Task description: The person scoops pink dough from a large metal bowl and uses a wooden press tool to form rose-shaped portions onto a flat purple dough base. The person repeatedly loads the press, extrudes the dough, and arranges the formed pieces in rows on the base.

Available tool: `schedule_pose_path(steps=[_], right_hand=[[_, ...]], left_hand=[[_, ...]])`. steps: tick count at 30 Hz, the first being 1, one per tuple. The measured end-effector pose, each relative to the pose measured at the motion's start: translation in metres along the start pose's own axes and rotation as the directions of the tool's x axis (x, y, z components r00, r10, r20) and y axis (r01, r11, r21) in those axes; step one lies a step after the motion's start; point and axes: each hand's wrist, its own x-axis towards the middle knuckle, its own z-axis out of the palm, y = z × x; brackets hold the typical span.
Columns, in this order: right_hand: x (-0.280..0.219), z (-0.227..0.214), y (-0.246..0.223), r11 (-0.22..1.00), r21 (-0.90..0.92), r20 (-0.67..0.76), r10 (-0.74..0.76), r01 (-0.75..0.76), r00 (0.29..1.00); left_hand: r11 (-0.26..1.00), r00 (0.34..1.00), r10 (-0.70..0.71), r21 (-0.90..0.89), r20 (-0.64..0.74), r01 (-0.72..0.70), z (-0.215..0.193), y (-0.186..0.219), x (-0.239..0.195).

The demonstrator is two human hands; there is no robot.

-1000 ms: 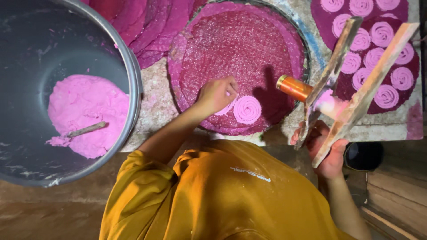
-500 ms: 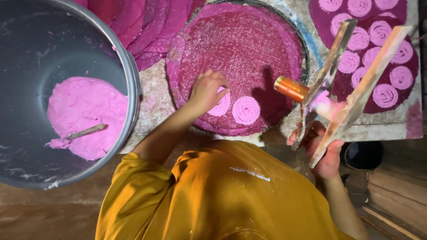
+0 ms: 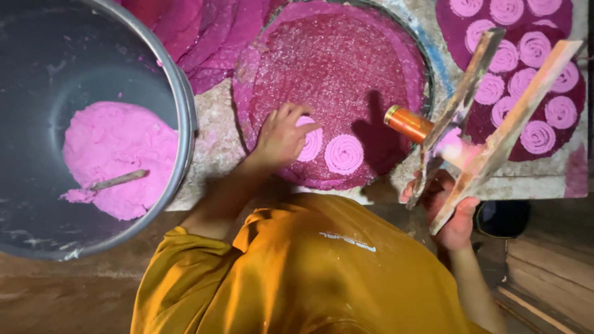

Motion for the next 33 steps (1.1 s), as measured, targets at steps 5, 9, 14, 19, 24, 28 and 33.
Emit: schedule_pose_path(steps=[5,9,14,19,24,28,33], right_hand=[[0.006,0.002,-0.005,1.0,-0.024,0.007,-0.002,0.002,1.0],[0.01,0.003,-0.008,0.998,-0.035,0.043,0.053,-0.051,0.998],[0.032,-0.008,-0.007,0.991,-0.039,0.191,0.134,-0.129,0.972],[0.067,-0.017,0.001,0.925,0.003,0.26,0.366,-0.38,0.893],[0.108,-0.005,-0.006,0.833,-0.293,0.412,0.554,-0.47,0.724],[0.14,0.026,-0.022,0.575,-0.595,0.293,0.806,-0.562,0.515],[0.174,0.066,-0.056,0.26,-0.913,0.008,0.783,-0.316,0.622]], left_hand=[[0.981,0.964,-0.168,0.066,-0.208,0.185,-0.004,-0.029,0.009],[0.806,0.715,-0.542,-0.034,-0.441,0.591,-0.001,-0.093,0.011],[0.474,0.638,-0.746,-0.824,-0.188,0.311,0.056,-0.083,-0.025],[0.811,0.579,-0.585,-0.395,-0.568,0.432,0.045,-0.013,-0.056],[0.504,0.738,-0.616,-0.858,-0.274,0.102,-0.038,-0.002,-0.008],[-0.587,0.954,-0.134,-0.754,-0.269,-0.295,-0.062,-0.007,0.033],[-0.721,0.884,-0.215,-0.543,-0.414,-0.43,-0.046,-0.024,0.048]])
